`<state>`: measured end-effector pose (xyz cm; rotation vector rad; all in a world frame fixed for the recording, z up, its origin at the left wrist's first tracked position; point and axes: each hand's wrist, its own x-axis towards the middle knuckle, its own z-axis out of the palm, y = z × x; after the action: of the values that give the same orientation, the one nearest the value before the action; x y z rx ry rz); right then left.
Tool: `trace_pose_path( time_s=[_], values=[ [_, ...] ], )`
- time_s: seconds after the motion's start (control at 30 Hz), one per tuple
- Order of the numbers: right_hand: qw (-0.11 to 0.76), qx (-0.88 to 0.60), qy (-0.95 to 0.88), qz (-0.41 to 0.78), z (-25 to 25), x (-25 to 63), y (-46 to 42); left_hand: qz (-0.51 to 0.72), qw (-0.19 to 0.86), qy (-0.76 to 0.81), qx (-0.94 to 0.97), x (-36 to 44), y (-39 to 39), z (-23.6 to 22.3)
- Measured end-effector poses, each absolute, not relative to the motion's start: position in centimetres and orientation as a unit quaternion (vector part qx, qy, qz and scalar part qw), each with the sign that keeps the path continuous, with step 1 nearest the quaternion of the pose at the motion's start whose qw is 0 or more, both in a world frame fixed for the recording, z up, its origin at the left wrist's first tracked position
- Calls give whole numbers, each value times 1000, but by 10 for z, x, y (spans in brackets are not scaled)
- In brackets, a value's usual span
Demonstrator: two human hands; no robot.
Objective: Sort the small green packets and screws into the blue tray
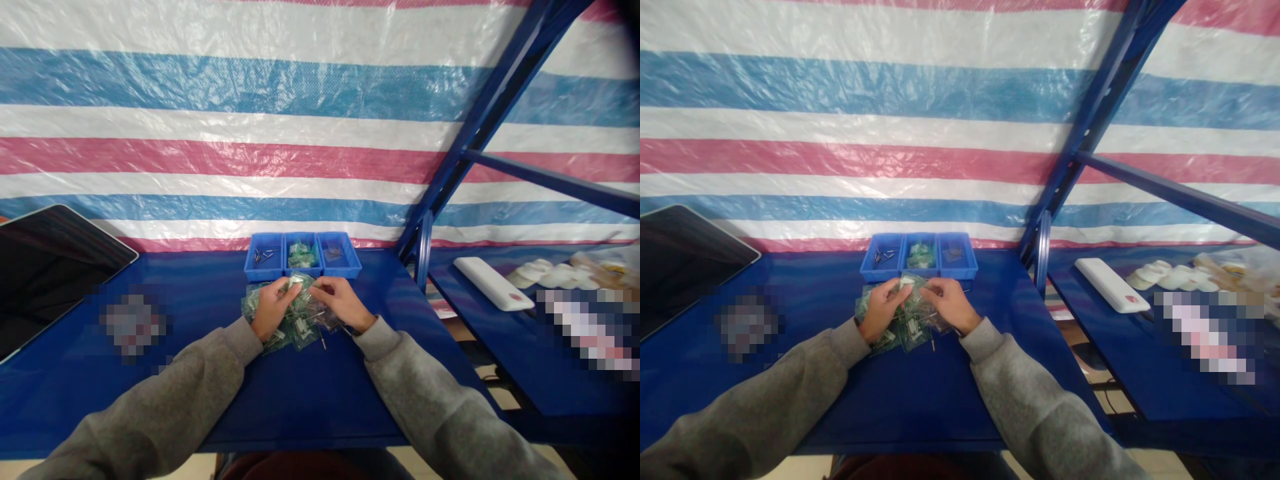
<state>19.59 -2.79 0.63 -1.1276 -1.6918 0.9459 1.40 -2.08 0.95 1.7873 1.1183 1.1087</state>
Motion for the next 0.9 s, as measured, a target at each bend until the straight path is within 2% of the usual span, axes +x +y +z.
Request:
trace_pose_path(
  time_s=[0.13,0.37,0.7,0.9],
  values=[
    [450,-448,-672,382,4,195,-28,433,359,439,701,14,-20,6],
    [481,-435,-601,467,9,195,-30,419,359,433,712,14,-20,5],
    [485,-454,-642,382,4,194,-28,442,395,419,688,15,-21,8],
    [465,-449,-675,356,2,190,-30,445,374,426,693,15,-21,7]
  ],
)
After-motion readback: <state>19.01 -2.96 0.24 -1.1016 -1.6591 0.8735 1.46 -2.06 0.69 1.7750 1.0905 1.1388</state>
